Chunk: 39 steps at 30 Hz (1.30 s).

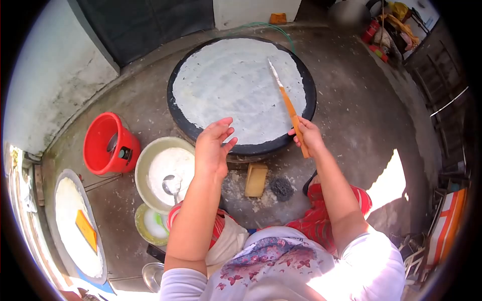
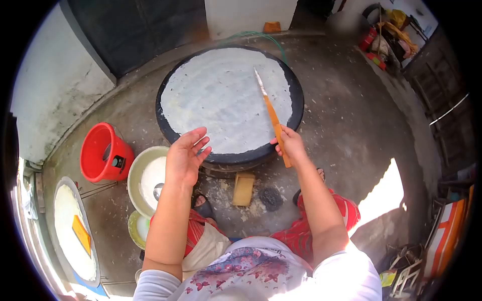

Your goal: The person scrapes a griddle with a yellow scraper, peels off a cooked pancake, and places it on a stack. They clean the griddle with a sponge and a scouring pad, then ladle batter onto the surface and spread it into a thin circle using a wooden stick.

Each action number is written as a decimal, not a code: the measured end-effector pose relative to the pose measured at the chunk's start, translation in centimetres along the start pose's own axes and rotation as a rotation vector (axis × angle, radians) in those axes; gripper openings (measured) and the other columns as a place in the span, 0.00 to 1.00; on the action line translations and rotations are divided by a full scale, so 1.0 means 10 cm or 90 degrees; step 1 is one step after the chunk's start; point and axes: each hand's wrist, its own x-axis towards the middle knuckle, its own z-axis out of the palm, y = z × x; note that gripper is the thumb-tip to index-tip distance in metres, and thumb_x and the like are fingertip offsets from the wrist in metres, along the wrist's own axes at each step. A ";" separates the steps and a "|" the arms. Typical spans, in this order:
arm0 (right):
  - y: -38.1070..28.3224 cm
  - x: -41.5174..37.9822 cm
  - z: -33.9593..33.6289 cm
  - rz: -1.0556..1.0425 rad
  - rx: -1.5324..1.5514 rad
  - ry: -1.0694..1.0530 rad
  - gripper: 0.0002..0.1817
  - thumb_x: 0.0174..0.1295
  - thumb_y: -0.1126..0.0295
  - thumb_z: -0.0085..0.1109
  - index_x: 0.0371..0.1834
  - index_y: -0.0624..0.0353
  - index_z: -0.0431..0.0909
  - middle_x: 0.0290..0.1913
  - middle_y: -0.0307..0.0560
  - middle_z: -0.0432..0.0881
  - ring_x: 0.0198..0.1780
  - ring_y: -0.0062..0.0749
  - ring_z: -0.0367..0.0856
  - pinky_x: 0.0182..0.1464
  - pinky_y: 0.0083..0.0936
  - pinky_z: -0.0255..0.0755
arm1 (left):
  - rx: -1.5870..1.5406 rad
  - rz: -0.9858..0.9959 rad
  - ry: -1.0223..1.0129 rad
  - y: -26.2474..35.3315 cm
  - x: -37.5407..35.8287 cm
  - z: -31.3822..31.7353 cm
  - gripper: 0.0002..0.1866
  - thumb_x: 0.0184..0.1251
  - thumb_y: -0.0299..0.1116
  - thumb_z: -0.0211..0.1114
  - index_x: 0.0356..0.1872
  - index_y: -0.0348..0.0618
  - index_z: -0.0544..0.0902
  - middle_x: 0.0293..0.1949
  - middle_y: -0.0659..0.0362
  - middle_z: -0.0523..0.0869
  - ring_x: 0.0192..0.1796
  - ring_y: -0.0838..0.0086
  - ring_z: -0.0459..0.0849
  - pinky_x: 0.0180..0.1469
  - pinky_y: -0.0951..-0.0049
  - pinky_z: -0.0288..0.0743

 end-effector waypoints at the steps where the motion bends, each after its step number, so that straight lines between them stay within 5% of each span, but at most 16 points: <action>1: 0.00 0.03 0.03 -0.001 0.001 -0.005 0.21 0.68 0.69 0.34 0.64 0.54 0.60 0.31 0.47 0.77 0.19 0.22 0.68 0.20 0.16 0.65 | -0.004 -0.002 -0.006 0.00 0.00 0.00 0.15 0.56 0.28 0.57 0.45 0.35 0.75 0.45 0.56 0.77 0.47 0.68 0.73 0.50 0.67 0.69; 9: -0.04 0.43 0.25 -0.016 -0.060 0.011 0.21 0.68 0.68 0.33 0.63 0.52 0.61 0.30 0.44 0.76 0.20 0.19 0.65 0.20 0.14 0.64 | -0.011 0.000 -0.002 0.01 0.02 -0.01 0.14 0.55 0.28 0.57 0.44 0.36 0.75 0.44 0.55 0.78 0.47 0.68 0.74 0.49 0.67 0.69; 12: -0.07 0.57 0.32 -0.020 -0.240 0.088 0.20 0.65 0.67 0.37 0.60 0.52 0.66 0.32 0.48 0.79 0.23 0.29 0.74 0.25 0.24 0.70 | -0.019 0.005 -0.004 0.01 0.02 -0.01 0.14 0.55 0.28 0.57 0.43 0.36 0.75 0.44 0.56 0.78 0.47 0.68 0.74 0.49 0.68 0.70; 14: 0.02 0.68 0.33 -0.283 -0.781 0.202 0.19 0.64 0.66 0.39 0.57 0.50 0.70 0.35 0.54 0.80 0.35 0.45 0.79 0.36 0.36 0.72 | -0.017 0.005 -0.006 0.00 0.02 0.00 0.14 0.55 0.29 0.57 0.43 0.36 0.76 0.44 0.56 0.78 0.47 0.69 0.74 0.48 0.68 0.70; 18: 0.02 0.58 0.48 -0.183 -0.764 0.176 0.19 0.62 0.64 0.40 0.56 0.50 0.70 0.41 0.59 0.78 0.46 0.57 0.74 0.47 0.43 0.68 | -0.010 -0.006 -0.008 -0.01 0.02 0.00 0.14 0.55 0.29 0.57 0.43 0.36 0.76 0.43 0.56 0.78 0.47 0.69 0.74 0.48 0.69 0.70; 21: 0.14 0.46 0.40 -0.295 -0.764 0.131 0.19 0.63 0.66 0.40 0.57 0.47 0.69 0.34 0.52 0.79 0.33 0.45 0.78 0.33 0.37 0.71 | -0.004 -0.005 -0.014 -0.02 0.02 0.00 0.14 0.55 0.29 0.57 0.43 0.36 0.76 0.43 0.56 0.78 0.46 0.69 0.74 0.48 0.69 0.70; 23: 0.02 0.24 0.27 0.026 -0.175 0.018 0.19 0.64 0.66 0.42 0.58 0.43 0.69 0.26 0.40 0.74 0.20 0.26 0.70 0.19 0.24 0.64 | -0.006 -0.011 -0.019 -0.02 0.02 0.00 0.14 0.55 0.29 0.57 0.43 0.36 0.76 0.43 0.56 0.78 0.46 0.69 0.74 0.48 0.69 0.70; 24: 0.00 0.20 0.15 0.065 0.006 0.005 0.19 0.65 0.67 0.43 0.59 0.42 0.69 0.22 0.32 0.66 0.16 0.14 0.57 0.16 0.14 0.54 | -0.008 -0.010 -0.019 -0.02 0.02 -0.01 0.14 0.55 0.29 0.57 0.43 0.36 0.76 0.43 0.56 0.78 0.46 0.69 0.74 0.48 0.69 0.70; 27: 0.05 0.11 0.06 0.031 0.005 0.170 0.18 0.65 0.66 0.43 0.58 0.43 0.70 0.21 0.35 0.67 0.15 0.17 0.58 0.15 0.16 0.55 | -0.008 -0.005 -0.025 -0.03 0.01 -0.01 0.14 0.55 0.29 0.57 0.43 0.36 0.76 0.43 0.56 0.78 0.47 0.69 0.74 0.48 0.69 0.70; 29: 0.70 0.42 -0.08 -0.238 -0.367 0.235 0.18 0.63 0.68 0.45 0.57 0.48 0.71 0.28 0.40 0.77 0.27 0.22 0.74 0.33 0.21 0.71 | -0.008 -0.007 -0.020 -0.03 0.00 0.00 0.14 0.55 0.29 0.57 0.43 0.36 0.76 0.43 0.56 0.78 0.47 0.69 0.74 0.48 0.69 0.70; 31: 0.65 -0.09 0.18 -0.278 -0.459 0.100 0.18 0.62 0.70 0.48 0.56 0.52 0.71 0.31 0.39 0.78 0.33 0.19 0.75 0.42 0.19 0.70 | -0.005 -0.006 -0.020 -0.03 -0.01 -0.01 0.14 0.56 0.29 0.56 0.43 0.36 0.76 0.43 0.56 0.78 0.47 0.69 0.74 0.48 0.69 0.70; 33: 0.58 -0.36 0.26 -0.210 -0.305 -0.117 0.18 0.62 0.72 0.49 0.57 0.53 0.71 0.28 0.38 0.76 0.31 0.18 0.73 0.39 0.18 0.69 | -0.003 -0.006 -0.019 -0.02 -0.01 -0.01 0.14 0.56 0.29 0.56 0.43 0.35 0.76 0.44 0.56 0.78 0.47 0.69 0.74 0.48 0.68 0.70; 35: 0.51 -0.41 0.22 -0.177 -0.284 -0.126 0.18 0.63 0.71 0.47 0.57 0.51 0.71 0.28 0.37 0.75 0.30 0.17 0.71 0.37 0.16 0.67 | -0.012 -0.004 -0.010 -0.02 0.00 -0.01 0.14 0.56 0.28 0.56 0.44 0.35 0.75 0.44 0.55 0.78 0.47 0.68 0.74 0.48 0.68 0.70; 37: 0.52 -0.26 0.09 -0.207 -0.208 0.118 0.18 0.62 0.70 0.48 0.57 0.48 0.71 0.28 0.41 0.77 0.29 0.24 0.75 0.37 0.21 0.69 | -0.008 -0.006 -0.014 -0.02 -0.01 -0.02 0.14 0.56 0.29 0.56 0.44 0.35 0.75 0.44 0.55 0.78 0.47 0.67 0.74 0.48 0.67 0.70; 38: 0.44 -0.28 0.00 -0.244 -0.479 0.246 0.18 0.61 0.67 0.48 0.56 0.49 0.71 0.30 0.49 0.79 0.30 0.37 0.77 0.38 0.27 0.70 | -0.005 -0.006 -0.019 -0.02 -0.01 -0.02 0.14 0.56 0.29 0.55 0.44 0.35 0.75 0.45 0.55 0.78 0.47 0.67 0.74 0.48 0.67 0.70; 39: 0.37 -0.36 -0.01 -0.244 -0.478 0.248 0.18 0.61 0.67 0.48 0.56 0.49 0.71 0.30 0.49 0.79 0.30 0.37 0.77 0.38 0.27 0.70 | -0.004 -0.006 -0.021 -0.03 -0.02 -0.01 0.14 0.56 0.29 0.55 0.44 0.35 0.75 0.45 0.55 0.78 0.47 0.67 0.74 0.48 0.67 0.70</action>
